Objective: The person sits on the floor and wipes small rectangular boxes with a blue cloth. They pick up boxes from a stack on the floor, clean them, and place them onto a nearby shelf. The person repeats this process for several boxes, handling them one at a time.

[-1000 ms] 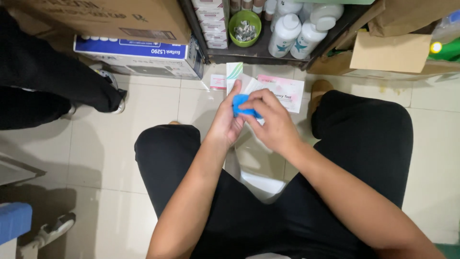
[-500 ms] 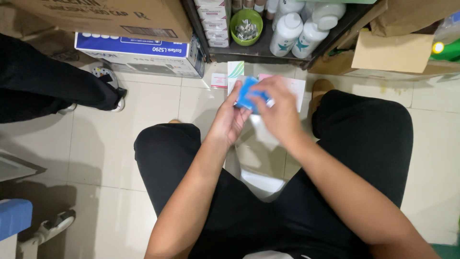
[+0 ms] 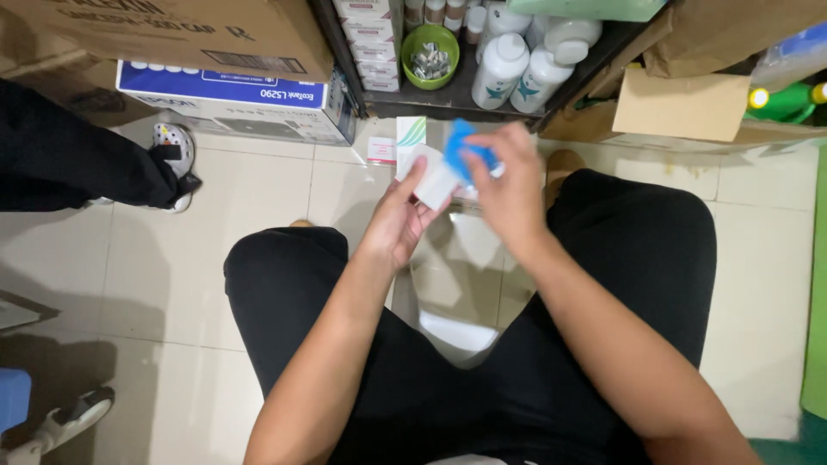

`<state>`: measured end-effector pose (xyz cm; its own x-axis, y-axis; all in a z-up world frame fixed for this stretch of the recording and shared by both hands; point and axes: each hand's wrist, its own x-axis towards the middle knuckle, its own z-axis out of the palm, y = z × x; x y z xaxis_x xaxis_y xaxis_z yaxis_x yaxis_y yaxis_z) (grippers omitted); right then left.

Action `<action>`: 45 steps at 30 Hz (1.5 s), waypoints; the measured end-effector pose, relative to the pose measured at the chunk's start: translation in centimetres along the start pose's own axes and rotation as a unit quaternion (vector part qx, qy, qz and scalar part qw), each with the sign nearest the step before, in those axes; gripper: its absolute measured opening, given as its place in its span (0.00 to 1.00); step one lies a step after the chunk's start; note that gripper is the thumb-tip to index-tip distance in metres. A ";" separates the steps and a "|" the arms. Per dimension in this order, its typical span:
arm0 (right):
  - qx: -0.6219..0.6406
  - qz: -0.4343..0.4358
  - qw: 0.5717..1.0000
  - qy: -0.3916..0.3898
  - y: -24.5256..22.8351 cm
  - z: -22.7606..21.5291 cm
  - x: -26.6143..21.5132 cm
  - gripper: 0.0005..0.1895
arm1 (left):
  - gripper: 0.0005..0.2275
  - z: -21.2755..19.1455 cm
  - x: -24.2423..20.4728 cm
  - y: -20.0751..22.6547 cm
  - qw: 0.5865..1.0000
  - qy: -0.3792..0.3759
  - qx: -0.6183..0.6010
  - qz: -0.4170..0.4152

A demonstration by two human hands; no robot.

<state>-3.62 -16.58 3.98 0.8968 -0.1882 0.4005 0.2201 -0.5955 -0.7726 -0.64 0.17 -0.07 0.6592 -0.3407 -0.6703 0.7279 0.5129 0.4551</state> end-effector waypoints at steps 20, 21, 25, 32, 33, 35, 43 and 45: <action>0.017 -0.007 1.000 0.005 -2.3 0.1 -1.3 0.07 | 0.20 1.8 -2.8 -0.1 0.734 0.020 0.461 0.498; 0.028 -0.009 0.999 -0.014 -2.9 0.5 -1.7 0.07 | 0.18 1.6 -2.5 -0.2 0.725 0.023 0.465 0.507; 0.042 -0.011 0.998 -0.034 -3.7 0.6 -2.0 0.06 | 0.18 2.0 -3.2 0.2 0.727 0.010 0.455 0.514; 0.032 -0.027 0.999 0.008 -2.6 -0.6 -0.7 0.06 | 0.21 2.2 -3.0 0.2 0.728 0.002 0.442 0.524; 0.050 -0.027 0.998 -0.013 -3.6 -0.4 -1.0 0.06 | 0.20 2.0 -2.9 0.1 0.732 0.010 0.444 0.517; 0.056 -0.017 0.998 -0.026 -4.0 0.2 -1.8 0.07 | 0.20 2.3 -3.1 0.2 0.732 0.011 0.441 0.519; 0.040 0.066 0.994 0.078 2.3 -0.3 -0.3 0.08 | 0.23 3.3 -4.6 1.3 0.721 -0.008 0.443 0.533; 0.107 0.186 0.966 0.141 2.3 -0.4 -0.4 0.10 | 0.24 3.1 -4.8 1.4 0.677 0.016 0.492 0.547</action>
<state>-3.60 -18.25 2.23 0.7950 -0.5822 0.1702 0.0040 -0.2756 -0.9613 -2.20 0.09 5.63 0.9122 -0.1553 0.3791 -0.4096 -0.3352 0.8485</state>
